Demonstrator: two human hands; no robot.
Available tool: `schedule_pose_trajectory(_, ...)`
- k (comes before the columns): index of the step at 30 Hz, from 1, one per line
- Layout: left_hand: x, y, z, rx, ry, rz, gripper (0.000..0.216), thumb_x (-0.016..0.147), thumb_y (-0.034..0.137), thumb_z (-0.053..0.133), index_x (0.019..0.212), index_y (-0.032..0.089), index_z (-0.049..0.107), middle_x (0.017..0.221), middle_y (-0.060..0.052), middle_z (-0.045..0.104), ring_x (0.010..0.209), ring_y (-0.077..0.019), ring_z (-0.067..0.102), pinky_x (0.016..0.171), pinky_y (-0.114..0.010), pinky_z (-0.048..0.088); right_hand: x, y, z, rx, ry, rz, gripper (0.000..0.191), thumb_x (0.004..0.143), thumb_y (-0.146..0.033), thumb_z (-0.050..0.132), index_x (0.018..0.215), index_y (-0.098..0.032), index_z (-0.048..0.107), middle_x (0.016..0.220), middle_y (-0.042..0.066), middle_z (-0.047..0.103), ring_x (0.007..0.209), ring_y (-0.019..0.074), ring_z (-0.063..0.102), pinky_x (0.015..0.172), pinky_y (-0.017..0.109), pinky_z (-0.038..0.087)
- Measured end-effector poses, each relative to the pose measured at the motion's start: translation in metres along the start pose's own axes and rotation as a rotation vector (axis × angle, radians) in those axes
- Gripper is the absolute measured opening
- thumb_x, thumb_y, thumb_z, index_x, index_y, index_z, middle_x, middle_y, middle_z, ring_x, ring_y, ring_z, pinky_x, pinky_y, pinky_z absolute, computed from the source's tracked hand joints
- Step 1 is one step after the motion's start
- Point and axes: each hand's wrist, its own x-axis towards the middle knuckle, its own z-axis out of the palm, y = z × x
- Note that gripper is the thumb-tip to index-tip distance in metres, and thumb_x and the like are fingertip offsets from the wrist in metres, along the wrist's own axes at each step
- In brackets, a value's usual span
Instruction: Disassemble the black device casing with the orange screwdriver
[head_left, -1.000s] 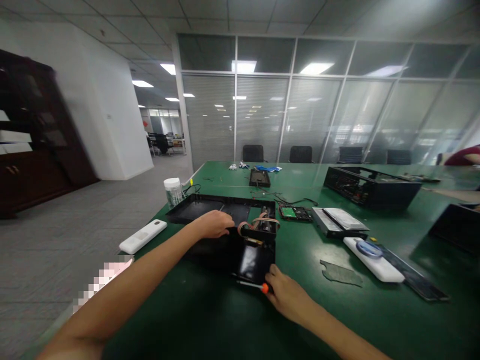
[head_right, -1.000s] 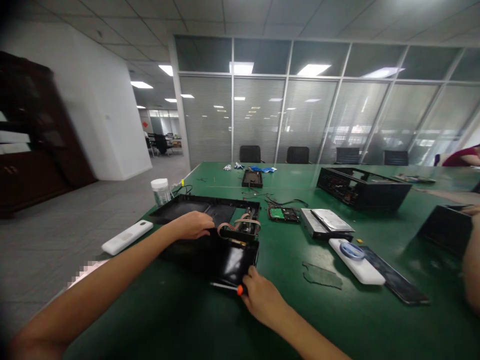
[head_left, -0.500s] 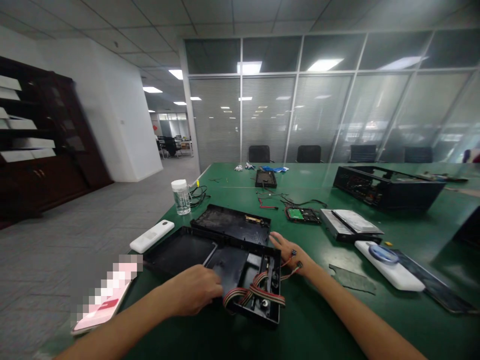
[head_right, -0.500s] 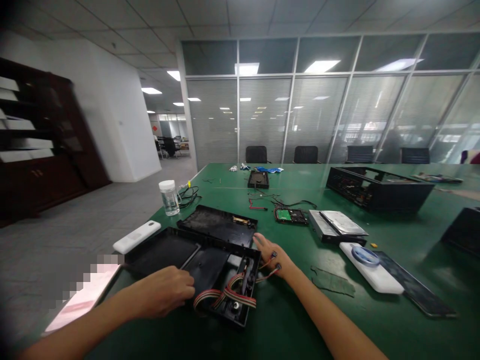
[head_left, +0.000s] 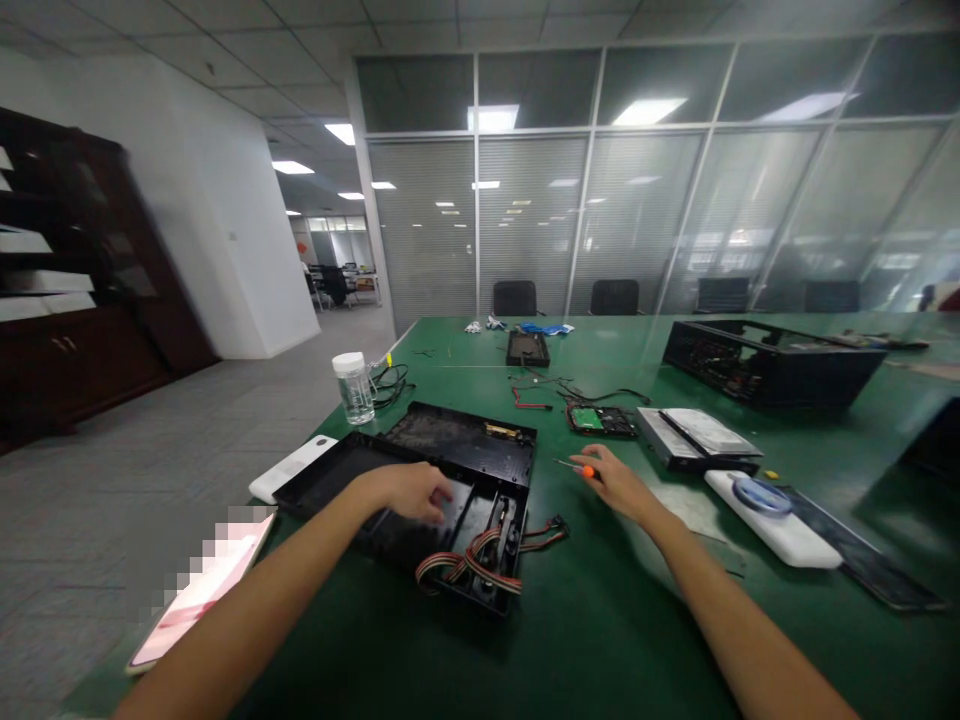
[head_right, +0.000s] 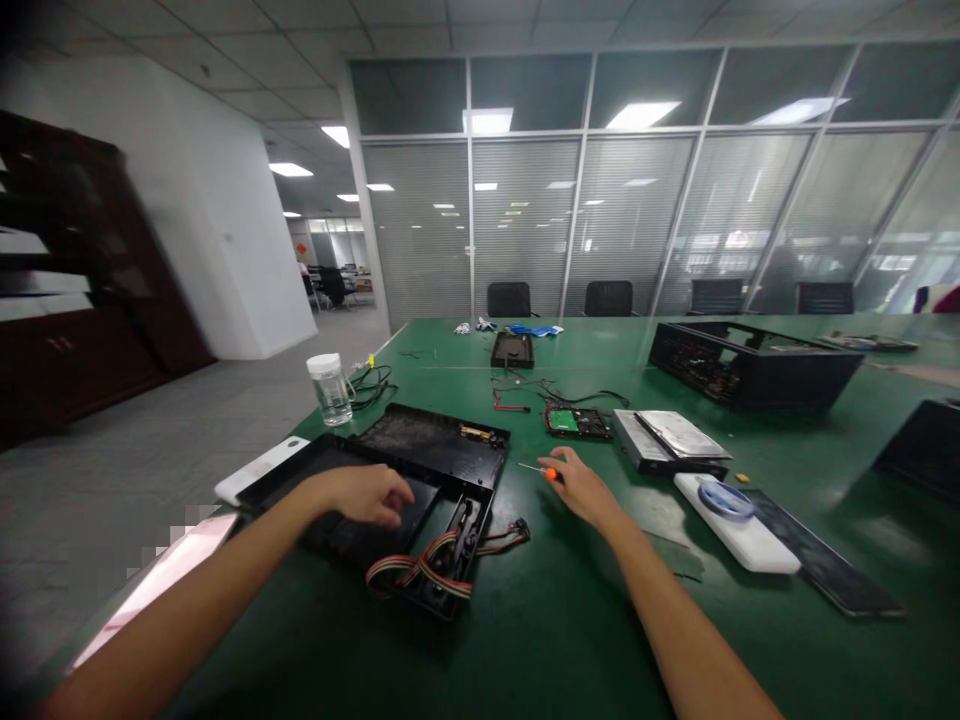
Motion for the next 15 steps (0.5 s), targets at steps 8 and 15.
schedule_pose_trajectory(8,0.073,-0.005,0.049,0.33,0.398,-0.229,0.016,0.083,0.017,0.044,0.088,0.013,0.059,0.085,-0.012,0.061,0.082,-0.0235,0.06,0.073,-0.034,0.046,-0.002,-0.032,0.0,0.104,-0.02,-0.135,0.041,0.082,-0.021,0.046,0.123,-0.024,0.048,0.121,0.007,0.043,0.1,0.0165,0.052,0.09,0.031,0.04)
schedule_pose_trajectory(15,0.071,-0.001,0.059,0.329,0.467,-0.283,0.019,0.082,0.005,0.039,0.085,0.011,0.056,0.085,-0.014,0.059,0.085,-0.0238,0.058,0.073,-0.035,0.045,-0.003,-0.039,0.009,0.176,-0.097,-0.151,0.037,0.081,-0.024,0.048,0.118,-0.022,0.051,0.117,0.007,0.047,0.098,0.0171,0.053,0.088,0.032,0.041)
